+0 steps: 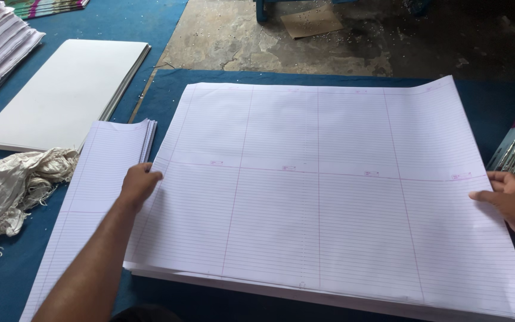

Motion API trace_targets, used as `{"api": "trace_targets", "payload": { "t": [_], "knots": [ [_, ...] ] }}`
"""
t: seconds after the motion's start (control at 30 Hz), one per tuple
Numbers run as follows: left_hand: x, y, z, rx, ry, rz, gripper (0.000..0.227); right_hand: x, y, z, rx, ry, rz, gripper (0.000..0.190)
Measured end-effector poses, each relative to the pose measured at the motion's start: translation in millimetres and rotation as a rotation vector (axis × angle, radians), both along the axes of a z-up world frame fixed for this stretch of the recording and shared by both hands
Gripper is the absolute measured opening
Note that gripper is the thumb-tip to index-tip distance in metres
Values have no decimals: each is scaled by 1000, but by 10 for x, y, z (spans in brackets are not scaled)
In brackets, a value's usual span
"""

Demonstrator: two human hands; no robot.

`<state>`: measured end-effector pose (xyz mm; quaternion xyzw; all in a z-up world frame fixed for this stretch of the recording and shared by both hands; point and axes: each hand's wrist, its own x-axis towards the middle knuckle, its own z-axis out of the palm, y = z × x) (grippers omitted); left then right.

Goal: The person folds large lined paper sheets in half and presses the crease with a small wooden block. They repeat this process for multiple sheets, stacking the folded sheets to the side.

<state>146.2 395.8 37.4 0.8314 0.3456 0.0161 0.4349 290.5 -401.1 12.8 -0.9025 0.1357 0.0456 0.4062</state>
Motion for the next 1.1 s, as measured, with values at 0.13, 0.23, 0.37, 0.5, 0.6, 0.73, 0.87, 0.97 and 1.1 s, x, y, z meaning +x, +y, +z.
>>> {"api": "trace_targets", "payload": {
  "t": [0.13, 0.23, 0.37, 0.5, 0.6, 0.73, 0.87, 0.97, 1.1],
  "knots": [
    [397, 47, 90, -73, -17, -10, 43, 182, 212, 238, 31, -71, 17, 89],
    [672, 12, 190, -112, -29, 8, 48, 301, 350, 409, -18, -22, -59, 78],
    [901, -45, 328, -181, 70, 17, 56, 481, 503, 593, -95, 160, -47, 75],
    [1002, -147, 308, -160, 129, 63, 64, 565, 645, 578, -109, 285, -65, 62],
    [1027, -195, 233, -136, 132, 32, 60, 602, 745, 489, -225, 246, -73, 65],
    [946, -285, 138, -41, 110, -16, 46, 576, 847, 390, -308, 180, -24, 59],
    [831, -395, 193, 101, 19, 15, 36, 526, 918, 514, -369, 172, -17, 54],
    [730, -407, 375, 71, -53, -5, 35, 435, 939, 728, -312, 152, -55, 54],
    [606, -456, 694, -13, -45, 22, 36, 299, 928, 1072, -172, 126, -71, 55]
  ]
}}
